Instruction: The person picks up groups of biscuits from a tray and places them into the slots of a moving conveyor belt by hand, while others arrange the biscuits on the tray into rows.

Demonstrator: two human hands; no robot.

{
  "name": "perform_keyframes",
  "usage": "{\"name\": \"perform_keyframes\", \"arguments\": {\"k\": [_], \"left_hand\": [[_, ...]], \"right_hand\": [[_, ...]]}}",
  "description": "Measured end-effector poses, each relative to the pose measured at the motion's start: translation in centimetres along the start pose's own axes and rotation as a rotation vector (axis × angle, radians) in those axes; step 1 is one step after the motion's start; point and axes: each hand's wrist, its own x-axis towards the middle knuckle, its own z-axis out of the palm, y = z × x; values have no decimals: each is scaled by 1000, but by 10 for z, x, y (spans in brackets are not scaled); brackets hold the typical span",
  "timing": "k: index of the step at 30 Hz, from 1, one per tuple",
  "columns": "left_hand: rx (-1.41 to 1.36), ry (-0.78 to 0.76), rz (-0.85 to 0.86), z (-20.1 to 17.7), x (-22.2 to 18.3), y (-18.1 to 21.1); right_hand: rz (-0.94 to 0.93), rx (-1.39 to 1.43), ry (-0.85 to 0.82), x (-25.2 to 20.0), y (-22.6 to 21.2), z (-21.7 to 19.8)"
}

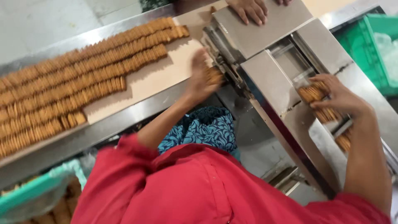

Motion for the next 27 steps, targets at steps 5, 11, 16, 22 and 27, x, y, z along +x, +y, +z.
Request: {"name": "perform_keyframes", "arguments": {"k": [5, 11, 16, 22, 27], "left_hand": [[-11, -234, 542, 143, 91, 72], [-13, -932, 204, 284, 123, 120], [-26, -671, 359, 225, 84, 105], [72, -162, 172, 11, -29, 27], [890, 168, -421, -182, -157, -90]], "right_hand": [[143, 285, 362, -42, 47, -14], [133, 318, 742, -55, 65, -7], [-39, -65, 713, -47, 9, -4], [-227, 68, 393, 21, -161, 35], [-640, -28, 222, 134, -264, 97]]}}
